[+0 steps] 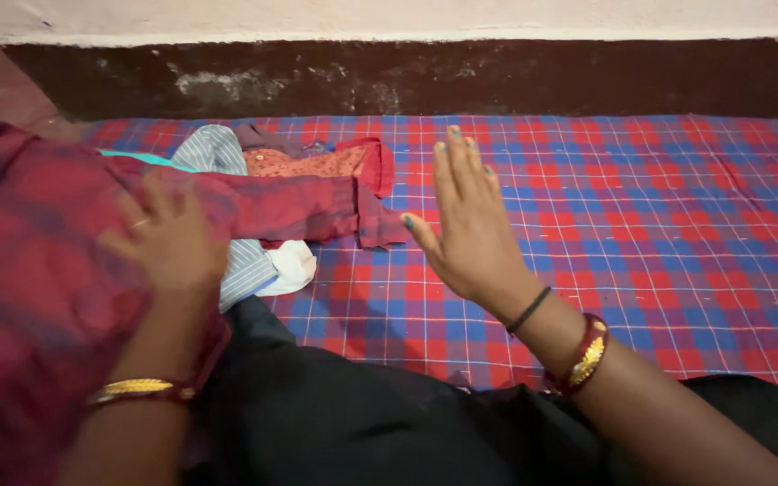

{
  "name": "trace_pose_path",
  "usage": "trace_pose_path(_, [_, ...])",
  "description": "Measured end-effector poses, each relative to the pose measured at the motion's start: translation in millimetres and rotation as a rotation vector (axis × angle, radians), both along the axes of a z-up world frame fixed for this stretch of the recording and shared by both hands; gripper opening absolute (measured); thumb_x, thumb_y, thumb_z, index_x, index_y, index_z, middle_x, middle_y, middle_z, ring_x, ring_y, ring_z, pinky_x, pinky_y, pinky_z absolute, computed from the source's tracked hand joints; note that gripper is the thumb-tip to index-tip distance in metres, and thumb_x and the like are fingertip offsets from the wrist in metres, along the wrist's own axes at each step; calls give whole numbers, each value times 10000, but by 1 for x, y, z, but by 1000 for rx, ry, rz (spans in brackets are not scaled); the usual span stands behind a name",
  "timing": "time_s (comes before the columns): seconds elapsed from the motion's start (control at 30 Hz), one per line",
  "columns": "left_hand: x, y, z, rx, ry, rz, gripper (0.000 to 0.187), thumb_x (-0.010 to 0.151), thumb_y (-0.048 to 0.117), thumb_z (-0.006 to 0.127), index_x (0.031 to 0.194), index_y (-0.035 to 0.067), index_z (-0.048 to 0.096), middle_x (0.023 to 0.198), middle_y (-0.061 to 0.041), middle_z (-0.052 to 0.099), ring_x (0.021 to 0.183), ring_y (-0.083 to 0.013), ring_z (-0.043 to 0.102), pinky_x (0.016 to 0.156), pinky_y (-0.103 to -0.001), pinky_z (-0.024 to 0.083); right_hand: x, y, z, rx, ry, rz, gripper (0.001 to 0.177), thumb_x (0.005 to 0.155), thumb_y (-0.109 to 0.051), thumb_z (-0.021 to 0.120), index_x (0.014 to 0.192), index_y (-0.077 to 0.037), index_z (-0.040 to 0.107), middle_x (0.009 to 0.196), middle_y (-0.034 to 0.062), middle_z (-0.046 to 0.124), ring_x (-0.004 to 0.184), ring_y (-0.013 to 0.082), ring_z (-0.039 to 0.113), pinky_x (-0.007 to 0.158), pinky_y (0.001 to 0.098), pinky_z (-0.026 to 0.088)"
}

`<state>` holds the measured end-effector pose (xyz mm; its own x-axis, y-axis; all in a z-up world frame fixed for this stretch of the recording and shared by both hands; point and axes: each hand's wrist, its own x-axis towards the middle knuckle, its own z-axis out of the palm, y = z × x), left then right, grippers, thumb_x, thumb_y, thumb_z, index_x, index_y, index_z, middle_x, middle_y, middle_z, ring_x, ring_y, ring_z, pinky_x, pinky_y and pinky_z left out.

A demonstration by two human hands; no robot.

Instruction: The person buttons a red plaid shirt by hand while it lies on a bed.

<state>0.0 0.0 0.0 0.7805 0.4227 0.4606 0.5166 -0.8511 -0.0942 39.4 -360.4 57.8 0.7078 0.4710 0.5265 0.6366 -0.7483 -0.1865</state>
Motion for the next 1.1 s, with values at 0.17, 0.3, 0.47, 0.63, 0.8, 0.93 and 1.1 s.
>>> trace_pose_path(0.17, [-38, 47, 7, -153, 52, -55, 372, 918, 396, 653, 1253, 244, 710, 1450, -128, 527, 1310, -462, 468, 986, -712, 405, -18, 12, 5, 18, -4, 81, 800, 1031, -427, 551, 1585, 43, 214, 1663, 287, 164, 1554, 440, 142, 1224, 568, 198])
trace_pose_path(0.3, [-4, 17, 49, -223, -304, -370, 343, 1069, 333, 615, 1000, 20, 737, 950, -267, 692, 890, -506, 651, 758, -603, 498, -27, 4, 7, 14, 42, 86, 796, 1019, -400, 576, 1589, 28, 224, 1655, 289, 178, 1545, 443, 151, 1218, 554, 202])
trace_pose_path(0.47, [31, -73, 150, -212, -548, -784, 161, 981, 122, 647, 985, -4, 747, 895, -267, 684, 850, -466, 662, 803, -547, 508, -29, -2, 8, 116, 174, 216, 843, 1005, -399, 636, 1582, 35, 201, 1636, 311, 226, 1524, 430, 232, 1192, 508, 278])
trace_pose_path(0.63, [60, -223, 207, -613, -603, -1238, 241, 1041, 240, 620, 1064, 9, 686, 920, -215, 710, 817, -394, 691, 725, -437, 539, -22, 12, 12, 664, 780, 564, 817, 923, -230, 699, 1567, -22, 240, 1464, 200, 543, 1307, 258, 570, 1052, 391, 490])
trace_pose_path(0.8, [44, -312, 205, -768, -583, -1393, 316, 952, 324, 697, 1136, 67, 674, 1029, -159, 763, 995, -339, 747, 856, -399, 561, 6, -38, 37, 1211, 599, 160, 290, 995, -130, 637, 1256, -2, 629, 991, 62, 686, 791, 150, 612, 600, 328, 487])
trace_pose_path(0.93, [16, -327, 168, -682, -799, -1519, 733, 926, 287, 821, 1521, 133, 421, 1476, -191, 534, 1388, -376, 548, 1208, -433, 490, 38, -128, 77, 1629, 654, 388, 259, 1016, -144, 561, 1238, -26, 623, 1136, 95, 728, 986, 224, 747, 836, 379, 639])
trace_pose_path(1.1, [-32, -347, 116, -447, -201, -1147, 1353, 520, 500, 1011, 1578, 299, 193, 1688, -149, 102, 1474, -516, 234, 1095, -637, 316, 50, -218, 113, 2061, 489, 320, 194, 970, -168, 661, 1125, -52, 660, 1058, 121, 729, 990, 266, 720, 951, 461, 627])
